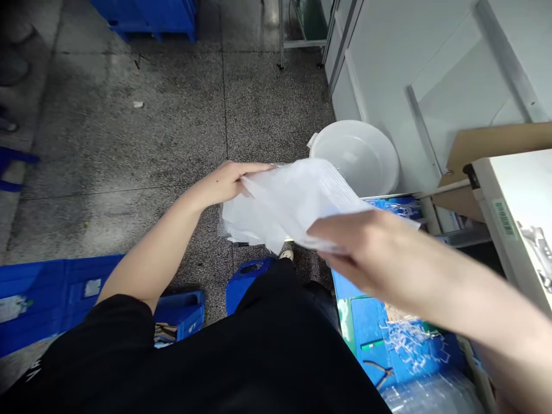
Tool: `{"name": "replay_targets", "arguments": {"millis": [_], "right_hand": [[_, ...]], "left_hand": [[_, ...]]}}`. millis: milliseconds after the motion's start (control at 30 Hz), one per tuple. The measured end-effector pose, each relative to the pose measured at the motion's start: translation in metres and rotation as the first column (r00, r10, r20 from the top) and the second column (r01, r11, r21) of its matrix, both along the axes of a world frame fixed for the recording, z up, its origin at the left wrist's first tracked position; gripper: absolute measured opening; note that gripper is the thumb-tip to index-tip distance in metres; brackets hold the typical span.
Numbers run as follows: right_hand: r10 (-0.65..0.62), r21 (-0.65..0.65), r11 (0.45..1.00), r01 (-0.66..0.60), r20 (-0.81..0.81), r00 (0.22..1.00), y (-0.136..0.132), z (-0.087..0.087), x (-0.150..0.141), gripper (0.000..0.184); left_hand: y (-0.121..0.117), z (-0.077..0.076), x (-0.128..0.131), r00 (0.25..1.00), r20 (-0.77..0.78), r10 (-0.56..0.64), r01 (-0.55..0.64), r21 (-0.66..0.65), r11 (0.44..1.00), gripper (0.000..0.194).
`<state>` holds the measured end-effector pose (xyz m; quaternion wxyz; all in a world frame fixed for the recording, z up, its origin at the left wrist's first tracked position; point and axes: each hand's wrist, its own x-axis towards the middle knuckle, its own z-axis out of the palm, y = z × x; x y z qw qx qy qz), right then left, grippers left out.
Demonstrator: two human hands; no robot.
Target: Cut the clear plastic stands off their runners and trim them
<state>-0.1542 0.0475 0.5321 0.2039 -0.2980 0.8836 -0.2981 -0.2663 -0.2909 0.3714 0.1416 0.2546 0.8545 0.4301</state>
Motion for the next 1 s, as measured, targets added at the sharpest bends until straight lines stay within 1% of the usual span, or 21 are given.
{"name": "replay_targets", "arguments": {"millis": [67,100,167,200,233,300,333,367,400,433,467,500,533,567,600,633,700,733,833,900,1000], "right_hand": [[0.100,0.038,0.994,-0.105,0.115,0.988,-0.006,-0.024,0.032,0.024],[0.105,0.055,0.992,-0.116,0.174,0.979,-0.008,-0.036,0.043,0.024],[0.092,0.078,0.990,-0.119,0.292,0.952,-0.012,-0.055,0.053,0.025],[0.066,0.077,0.992,-0.095,0.319,0.945,-0.013,-0.062,0.051,0.031],[0.018,0.063,0.997,-0.039,0.300,0.954,-0.016,-0.068,0.045,0.040],[-0.160,-0.029,0.986,0.164,0.102,0.982,-0.026,-0.077,0.026,0.061],[-0.271,-0.114,0.957,0.266,-0.034,0.962,-0.035,-0.081,0.014,0.073],[-0.372,-0.211,0.916,0.340,-0.140,0.918,-0.046,-0.086,0.001,0.087],[-0.438,-0.296,0.877,0.378,-0.174,0.882,-0.058,-0.093,-0.012,0.103],[-0.459,-0.352,0.850,0.392,-0.129,0.879,-0.072,-0.100,-0.024,0.117],[-0.452,-0.383,0.829,0.407,-0.032,0.891,-0.085,-0.109,-0.035,0.121],[-0.423,-0.388,0.822,0.417,0.073,0.903,-0.097,-0.118,-0.045,0.110],[-0.394,-0.383,0.821,0.424,0.158,0.905,-0.107,-0.128,-0.055,0.091],[-0.371,-0.375,0.822,0.428,0.217,0.903,-0.115,-0.139,-0.063,0.071],[-0.357,-0.369,0.825,0.428,0.248,0.901,-0.121,-0.150,-0.072,0.057],[-0.354,-0.369,0.823,0.431,0.260,0.898,-0.125,-0.160,-0.080,0.051],[-0.374,-0.367,0.810,0.457,0.277,0.885,-0.131,-0.182,-0.097,0.046],[-0.393,-0.360,0.803,0.475,0.280,0.876,-0.134,-0.194,-0.106,0.042],[-0.467,-0.308,0.786,0.536,0.273,0.841,-0.146,-0.234,-0.136,0.028],[-0.516,-0.267,0.774,0.575,0.260,0.816,-0.156,-0.264,-0.155,0.027],[-0.578,-0.216,0.754,0.620,0.230,0.783,-0.170,-0.310,-0.178,0.031]], "left_hand": [[-0.016,0.010,0.006,1.000,-0.018,0.006,-0.005,0.043,0.999,0.063],[-0.022,0.015,0.010,1.000,-0.024,0.001,0.001,0.070,0.998,0.061],[-0.032,0.025,0.019,0.999,-0.033,-0.030,0.034,0.110,0.993,0.056],[-0.036,0.030,0.025,0.999,-0.038,-0.036,0.041,0.121,0.992,0.055],[-0.039,0.035,0.030,0.998,-0.041,-0.038,0.042,0.125,0.991,0.053],[-0.043,0.044,0.040,0.999,-0.050,-0.020,0.027,0.128,0.991,0.047],[-0.044,0.048,0.045,0.999,-0.052,0.001,0.006,0.135,0.991,0.044],[-0.045,0.051,0.049,0.999,-0.047,0.023,-0.016,0.143,0.990,0.040],[-0.046,0.053,0.053,0.998,-0.040,0.040,-0.034,0.150,0.988,0.037],[-0.047,0.055,0.056,0.998,-0.035,0.054,-0.048,0.156,0.987,0.033],[-0.049,0.055,0.058,0.997,-0.033,0.066,-0.060,0.159,0.985,0.031],[-0.053,0.053,0.060,0.997,-0.031,0.077,-0.071,0.159,0.985,0.030],[-0.058,0.049,0.060,0.996,-0.023,0.088,-0.083,0.158,0.984,0.030],[-0.064,0.043,0.059,0.994,-0.002,0.108,-0.107,0.160,0.981,0.033],[-0.072,0.035,0.057,0.988,0.030,0.150,-0.153,0.169,0.974,0.037],[-0.081,0.025,0.053,0.976,0.074,0.207,-0.217,0.182,0.959,0.042],[-0.100,-0.002,0.043,0.929,0.172,0.327,-0.358,0.197,0.913,0.047],[-0.110,-0.018,0.037,0.896,0.220,0.386,-0.428,0.199,0.881,0.045],[-0.130,-0.071,0.015,0.779,0.336,0.530,-0.602,0.164,0.781,0.028],[-0.135,-0.105,0.001,0.694,0.384,0.609,-0.691,0.118,0.713,0.021],[-0.131,-0.148,-0.018,0.588,0.398,0.704,-0.778,0.040,0.627,0.027]]}}
